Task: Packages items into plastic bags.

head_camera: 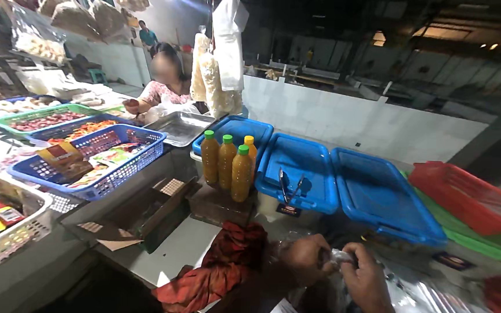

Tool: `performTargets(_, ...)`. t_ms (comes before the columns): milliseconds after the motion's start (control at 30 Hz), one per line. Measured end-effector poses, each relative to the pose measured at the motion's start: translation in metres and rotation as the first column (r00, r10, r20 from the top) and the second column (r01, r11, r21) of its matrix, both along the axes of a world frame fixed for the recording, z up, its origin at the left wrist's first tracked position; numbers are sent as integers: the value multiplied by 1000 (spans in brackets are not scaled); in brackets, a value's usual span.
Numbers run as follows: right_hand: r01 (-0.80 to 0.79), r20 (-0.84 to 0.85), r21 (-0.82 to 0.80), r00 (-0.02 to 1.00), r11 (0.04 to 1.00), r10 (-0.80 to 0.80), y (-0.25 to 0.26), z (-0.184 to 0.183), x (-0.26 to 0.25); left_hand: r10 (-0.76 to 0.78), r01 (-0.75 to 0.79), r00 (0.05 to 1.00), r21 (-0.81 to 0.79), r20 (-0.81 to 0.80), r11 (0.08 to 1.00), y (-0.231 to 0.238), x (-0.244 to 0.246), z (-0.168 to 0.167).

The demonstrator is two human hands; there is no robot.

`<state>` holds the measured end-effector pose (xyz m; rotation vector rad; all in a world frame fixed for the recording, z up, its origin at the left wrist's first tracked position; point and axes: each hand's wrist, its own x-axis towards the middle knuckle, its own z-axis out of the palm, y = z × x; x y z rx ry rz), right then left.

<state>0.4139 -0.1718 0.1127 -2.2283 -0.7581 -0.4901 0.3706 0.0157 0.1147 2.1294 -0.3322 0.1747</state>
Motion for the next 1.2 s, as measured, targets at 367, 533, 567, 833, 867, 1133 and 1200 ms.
performTargets(367,-308,-381,86,869,948,317,-33,-2,6,67,-70,995,35,74,997,-12,7,-9)
performTargets(533,-338,-390,295,812,894,435,-35,-1,15,-188,192,981,-188,39,963,12,12,-4)
performTargets(567,-354,-383,313,802,881,458,-36,1,17,-248,252,968,-255,47,934,16,13,-5)
performTargets(833,-130,-86,216,985,968,151,-1,-4,3,-184,205,979,-374,92,904,13,14,-6)
performTargets(867,-71,-65,214,994,974,87,4,-6,1,-158,179,984,-344,87,922,10,13,-5)
performTargets(1133,-73,-130,100,988,992,86,1,21,-1,226,-223,973,-54,52,973,-26,-5,16)
performTargets(1200,-94,-89,97,991,991,103,0,24,-7,295,-293,953,-45,74,955,-30,-4,16)
